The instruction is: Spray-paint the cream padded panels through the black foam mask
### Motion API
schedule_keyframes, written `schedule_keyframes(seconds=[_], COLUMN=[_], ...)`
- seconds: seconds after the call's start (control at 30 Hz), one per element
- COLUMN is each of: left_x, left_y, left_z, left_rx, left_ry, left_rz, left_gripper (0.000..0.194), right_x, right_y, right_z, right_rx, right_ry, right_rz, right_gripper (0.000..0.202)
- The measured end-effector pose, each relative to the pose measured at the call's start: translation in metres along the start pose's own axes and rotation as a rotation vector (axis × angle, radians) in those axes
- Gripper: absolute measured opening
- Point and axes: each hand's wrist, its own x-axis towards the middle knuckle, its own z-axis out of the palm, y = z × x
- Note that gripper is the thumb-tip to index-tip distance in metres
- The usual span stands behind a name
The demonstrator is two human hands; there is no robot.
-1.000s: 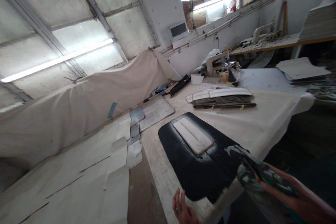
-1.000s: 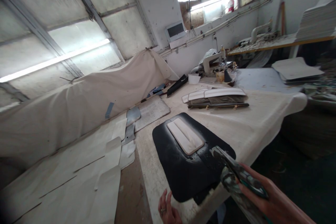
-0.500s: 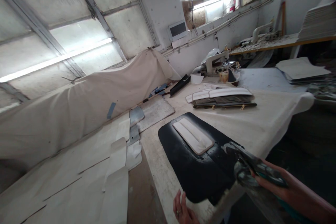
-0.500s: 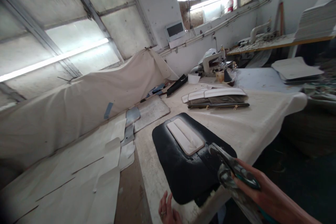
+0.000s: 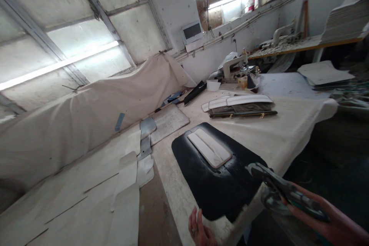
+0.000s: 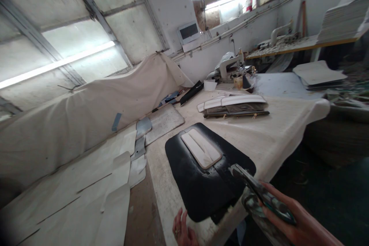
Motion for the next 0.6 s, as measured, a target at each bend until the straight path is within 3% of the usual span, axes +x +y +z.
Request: schedule_keyframes(seconds=[0.23, 0.5, 0.6], left_x=[-0.003, -0.008, -0.008], left_y=[0.002, -0.009, -0.009], left_z=[0.0, 0.0, -0.003], left_rx=[-0.037, -0.009, 0.004], left_ry=[-0.03, -0.09, -0.104], left_rz=[-0.074, -0.055, -0.067], left_gripper=[0.044, 0.047, 0.047], right_x=[-0.006, 0.001, 0.001], right_y=[-0.007, -0.058, -0.063], right_z=[0.002, -0.014, -0.016], right_rx=[0.062, 0.033, -0.014], right_ry=[-0.014, -0.098, -0.112], right_rz=[0.052, 0.08, 0.075], right_gripper=[0.058, 0.052, 0.053])
